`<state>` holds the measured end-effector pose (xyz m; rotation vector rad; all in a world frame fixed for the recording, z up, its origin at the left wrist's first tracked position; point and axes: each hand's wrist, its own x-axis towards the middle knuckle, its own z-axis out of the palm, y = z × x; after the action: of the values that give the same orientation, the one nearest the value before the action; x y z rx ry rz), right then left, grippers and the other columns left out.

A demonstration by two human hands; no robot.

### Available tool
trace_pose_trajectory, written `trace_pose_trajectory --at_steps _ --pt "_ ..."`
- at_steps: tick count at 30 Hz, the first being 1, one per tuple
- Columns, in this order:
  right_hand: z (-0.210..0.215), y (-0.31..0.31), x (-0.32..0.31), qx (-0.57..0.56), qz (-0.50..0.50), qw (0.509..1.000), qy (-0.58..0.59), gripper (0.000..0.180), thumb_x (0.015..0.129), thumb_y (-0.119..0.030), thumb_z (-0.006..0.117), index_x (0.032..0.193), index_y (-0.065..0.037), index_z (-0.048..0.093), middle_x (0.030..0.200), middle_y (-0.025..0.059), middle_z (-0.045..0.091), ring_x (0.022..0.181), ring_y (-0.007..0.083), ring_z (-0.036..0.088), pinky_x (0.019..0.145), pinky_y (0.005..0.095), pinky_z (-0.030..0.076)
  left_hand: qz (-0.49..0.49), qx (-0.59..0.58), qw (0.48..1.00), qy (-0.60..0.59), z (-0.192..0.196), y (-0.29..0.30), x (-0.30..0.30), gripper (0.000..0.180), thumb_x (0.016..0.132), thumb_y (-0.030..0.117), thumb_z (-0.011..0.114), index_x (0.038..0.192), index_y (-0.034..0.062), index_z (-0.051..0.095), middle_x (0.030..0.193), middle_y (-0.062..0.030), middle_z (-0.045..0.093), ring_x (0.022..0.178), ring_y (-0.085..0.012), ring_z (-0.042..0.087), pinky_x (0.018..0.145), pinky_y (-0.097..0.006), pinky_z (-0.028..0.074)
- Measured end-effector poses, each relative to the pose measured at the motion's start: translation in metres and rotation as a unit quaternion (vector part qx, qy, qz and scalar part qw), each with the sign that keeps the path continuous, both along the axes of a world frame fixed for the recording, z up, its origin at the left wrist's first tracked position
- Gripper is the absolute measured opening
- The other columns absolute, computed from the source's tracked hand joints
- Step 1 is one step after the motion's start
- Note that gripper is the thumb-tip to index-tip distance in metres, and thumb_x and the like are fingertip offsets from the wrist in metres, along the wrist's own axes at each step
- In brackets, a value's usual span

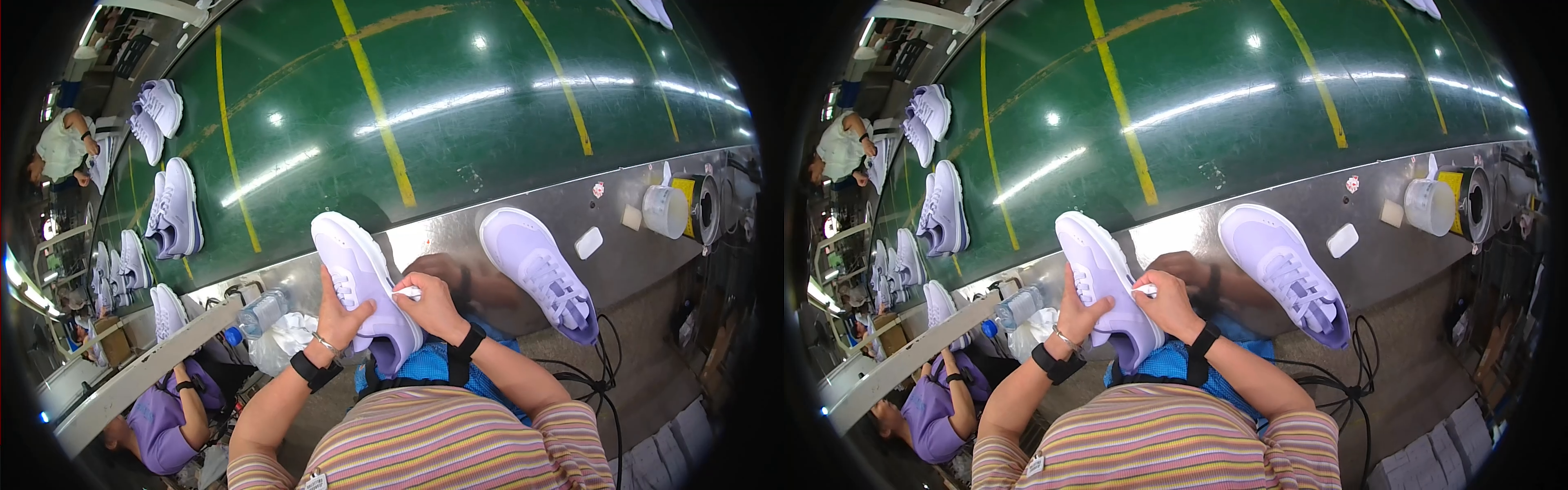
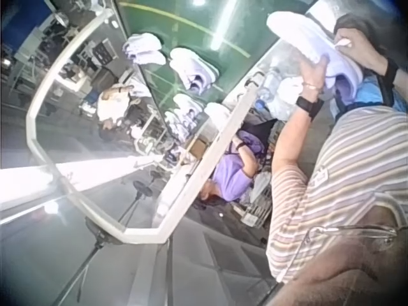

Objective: Cleaning or applying finishing touches to white sneakers on an assembly line.

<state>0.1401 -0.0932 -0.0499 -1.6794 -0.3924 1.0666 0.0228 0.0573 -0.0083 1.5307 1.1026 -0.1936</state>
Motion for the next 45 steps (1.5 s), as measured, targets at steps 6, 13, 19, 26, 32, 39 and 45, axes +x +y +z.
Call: trace_pose_trajectory --at_steps 6,13,19,26,32,39,45 --pt "-0.007 0.007 0.0 -0.019 0.055 0.998 0.007 0.015 0.071 -0.013 0.066 0.081 -0.002 0.064 0.073 0.0131 0.063 0.068 0.0213 0.062 0.064 0.0307 0.047 -0.015 0.034 0.999 0.002 -0.001 0.0 0.001 0.104 0.068 0.007 0.069 0.137 -0.0071 -0.008 0.126 -0.0221 0.04 0.112 -0.0264 0.048 0.092 -0.033 0.042" --pt "-0.004 -0.009 -0.001 -0.037 0.065 0.997 0.012 0.013 0.072 -0.012 0.067 0.08 -0.002 0.063 0.075 0.0111 0.061 0.07 0.0221 0.06 0.065 0.0313 0.046 -0.016 0.02 1.0 -0.002 0.005 0.001 0.002 0.104 0.069 0.008 0.069 0.137 -0.007 -0.009 0.127 -0.0225 0.04 0.113 -0.0265 0.047 0.092 -0.033 0.041" --pt "-0.001 -0.001 -0.015 0.066 0.003 0.985 -0.16 0.013 0.071 -0.007 0.068 0.083 -0.005 0.066 0.082 0.0071 0.057 0.083 0.0238 0.053 0.074 0.0316 0.043 0.006 0.007 1.0 -0.005 0.001 0.0 -0.004 0.104 0.069 0.008 0.069 0.137 -0.0068 -0.009 0.124 -0.0227 0.042 0.11 -0.0267 0.05 0.091 -0.033 0.043" --pt "0.006 -0.008 -0.017 0.119 0.054 0.962 -0.241 0.014 0.07 -0.003 0.064 0.082 -0.01 0.067 0.077 0.0038 0.053 0.082 0.0227 0.049 0.073 0.0331 0.036 0.002 -0.014 0.999 -0.042 0.0 0.004 -0.012 0.106 0.069 0.008 0.069 0.136 -0.0064 -0.011 0.124 -0.022 0.042 0.11 -0.0269 0.05 0.091 -0.033 0.043" --pt "-0.002 0.004 -0.025 0.091 0.026 0.969 -0.228 0.012 0.071 -0.002 0.065 0.082 -0.008 0.067 0.077 0.0046 0.054 0.079 0.0221 0.052 0.071 0.0311 0.039 -0.009 0.005 1.0 -0.012 0.004 0.004 -0.009 0.105 0.069 0.011 0.07 0.136 -0.0084 -0.009 0.128 -0.0244 0.037 0.117 -0.0293 0.043 0.096 -0.035 0.038" --pt "0.002 -0.037 -0.018 0.024 -0.061 0.998 0.009 0.01 0.076 -0.003 0.061 0.086 -0.004 0.062 0.083 0.0097 0.056 0.079 0.0243 0.058 0.071 0.0307 0.045 -0.395 0.427 0.806 -0.109 0.054 -0.004 0.012 0.089 0.06 0.031 0.077 0.133 0.0056 0.033 0.121 -0.0203 0.043 0.12 -0.0313 0.036 0.103 -0.054 0.023" --pt "-0.006 -0.034 -0.014 0.032 -0.09 0.995 -0.026 0.01 0.076 -0.003 0.061 0.087 -0.003 0.059 0.084 0.0105 0.057 0.081 0.0247 0.057 0.072 0.0311 0.044 -0.748 0.472 0.465 -0.028 0.045 -0.028 0.024 0.048 0.077 0.021 0.05 0.123 0.0094 0.048 0.128 -0.0058 0.044 0.12 -0.0182 0.039 0.103 -0.056 0.021"
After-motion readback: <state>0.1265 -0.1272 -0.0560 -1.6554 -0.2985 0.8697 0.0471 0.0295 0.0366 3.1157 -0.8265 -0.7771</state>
